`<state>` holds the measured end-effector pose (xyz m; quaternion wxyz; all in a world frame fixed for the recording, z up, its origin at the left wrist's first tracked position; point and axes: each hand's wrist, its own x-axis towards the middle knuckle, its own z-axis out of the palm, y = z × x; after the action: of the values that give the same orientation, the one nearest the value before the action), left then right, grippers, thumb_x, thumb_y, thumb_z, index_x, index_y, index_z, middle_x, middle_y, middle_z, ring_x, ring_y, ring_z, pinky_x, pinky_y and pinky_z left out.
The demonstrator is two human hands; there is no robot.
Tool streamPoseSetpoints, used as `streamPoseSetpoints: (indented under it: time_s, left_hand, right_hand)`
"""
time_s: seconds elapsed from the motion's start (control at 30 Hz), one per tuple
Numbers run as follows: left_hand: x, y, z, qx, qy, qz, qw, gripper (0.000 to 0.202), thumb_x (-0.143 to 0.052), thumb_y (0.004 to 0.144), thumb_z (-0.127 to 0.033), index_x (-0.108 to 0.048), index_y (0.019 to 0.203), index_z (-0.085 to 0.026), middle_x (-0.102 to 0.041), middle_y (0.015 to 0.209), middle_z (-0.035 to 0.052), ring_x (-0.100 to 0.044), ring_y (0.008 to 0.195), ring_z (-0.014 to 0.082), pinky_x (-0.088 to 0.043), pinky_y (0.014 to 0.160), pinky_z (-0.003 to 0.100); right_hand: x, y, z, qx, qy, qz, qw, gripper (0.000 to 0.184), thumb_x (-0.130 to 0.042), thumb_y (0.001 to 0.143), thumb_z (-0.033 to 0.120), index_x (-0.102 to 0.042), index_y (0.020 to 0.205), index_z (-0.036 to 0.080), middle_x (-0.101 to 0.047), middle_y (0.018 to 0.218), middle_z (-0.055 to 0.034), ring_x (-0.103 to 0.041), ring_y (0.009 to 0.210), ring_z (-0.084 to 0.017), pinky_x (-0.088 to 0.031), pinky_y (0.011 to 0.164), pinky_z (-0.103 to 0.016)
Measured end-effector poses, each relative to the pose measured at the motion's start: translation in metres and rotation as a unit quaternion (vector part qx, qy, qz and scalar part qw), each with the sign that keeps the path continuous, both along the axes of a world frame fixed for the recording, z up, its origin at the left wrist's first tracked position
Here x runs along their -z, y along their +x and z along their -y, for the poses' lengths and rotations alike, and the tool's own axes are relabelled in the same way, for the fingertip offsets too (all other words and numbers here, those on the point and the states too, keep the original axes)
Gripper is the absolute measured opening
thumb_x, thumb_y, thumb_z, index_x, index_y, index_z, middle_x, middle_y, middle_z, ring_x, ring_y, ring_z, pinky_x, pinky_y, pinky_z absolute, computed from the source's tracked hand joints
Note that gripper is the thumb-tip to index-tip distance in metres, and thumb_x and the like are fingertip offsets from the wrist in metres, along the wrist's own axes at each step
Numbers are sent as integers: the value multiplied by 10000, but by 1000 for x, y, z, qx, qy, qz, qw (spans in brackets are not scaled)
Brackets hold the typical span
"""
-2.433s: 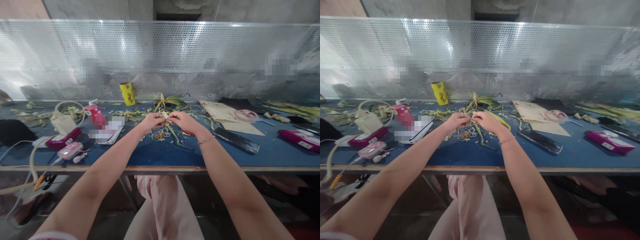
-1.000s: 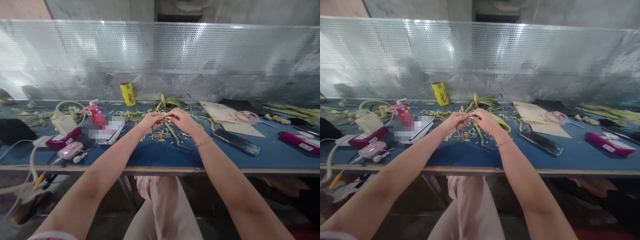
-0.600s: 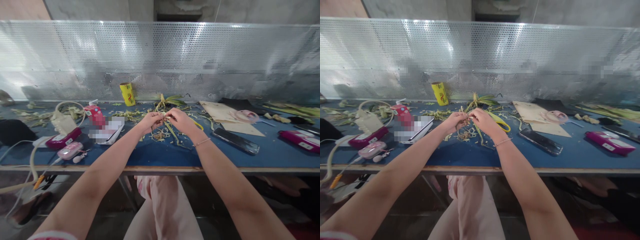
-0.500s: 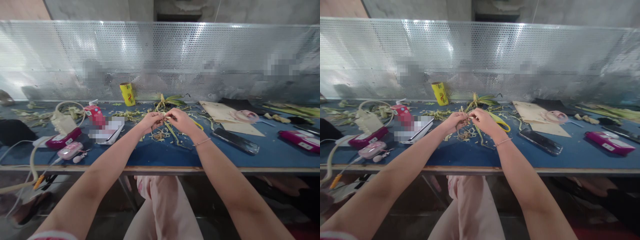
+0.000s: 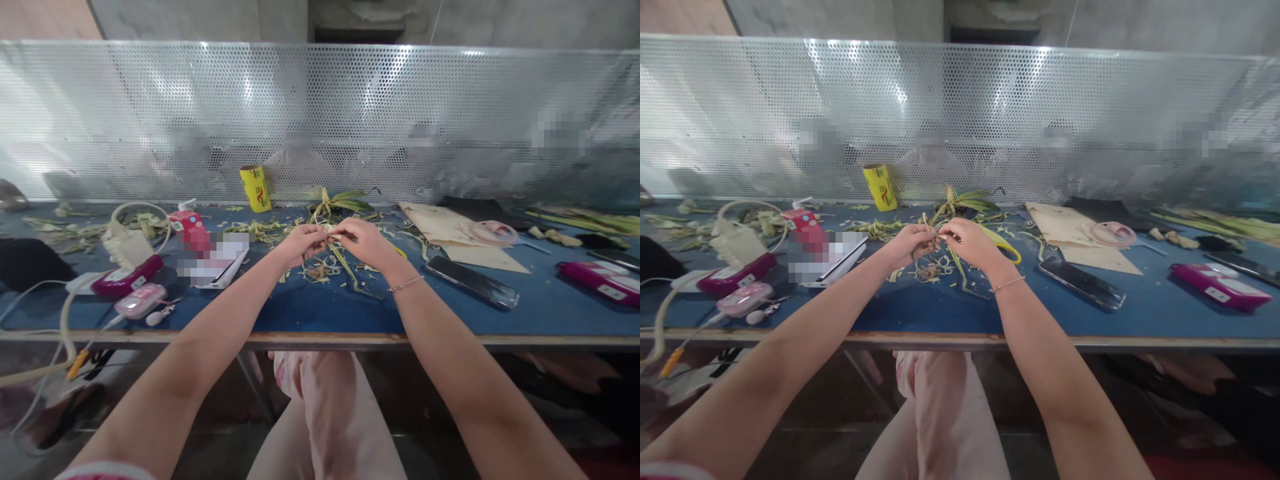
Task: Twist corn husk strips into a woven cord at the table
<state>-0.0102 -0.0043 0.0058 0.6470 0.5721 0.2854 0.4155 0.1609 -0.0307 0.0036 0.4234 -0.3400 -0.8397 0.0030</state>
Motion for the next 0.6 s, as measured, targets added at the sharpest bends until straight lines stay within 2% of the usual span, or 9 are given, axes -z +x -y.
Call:
streamPoseSetpoints:
  time_s: [0.23,0.43,0.6]
  left_hand:
    - [1,-1,0,6,1,-3,1000,74,-614,712,-131,-561,696,-81,-609,622,10,-503,494,17,-439,564,167]
    - [2,-1,-3,12,11,6,1000,54,-586,733,-120,-562,705,-81,-616,644,16,-511,506,16,-432,560,166]
    - [2,-1,-3,7,10,16,1000,64,-577,738,-110,-547,687,-85,-613,638,20,-507,500,18,-430,557,178]
  right_hand:
    - [1,-1,-1,17,5,18,1000,100,-493,797,185,-583,840,178,-580,837,-49,-533,741,-143,-433,671,-284]
    - [1,-3,0,27,-20,-17,999,106,-492,761,169,-573,830,180,-599,819,-42,-551,729,-145,-451,669,-287]
    - [4,-3,-2,29,-13,-39,999,99,-498,749,181,-573,812,192,-615,812,-43,-564,731,-156,-467,677,-305]
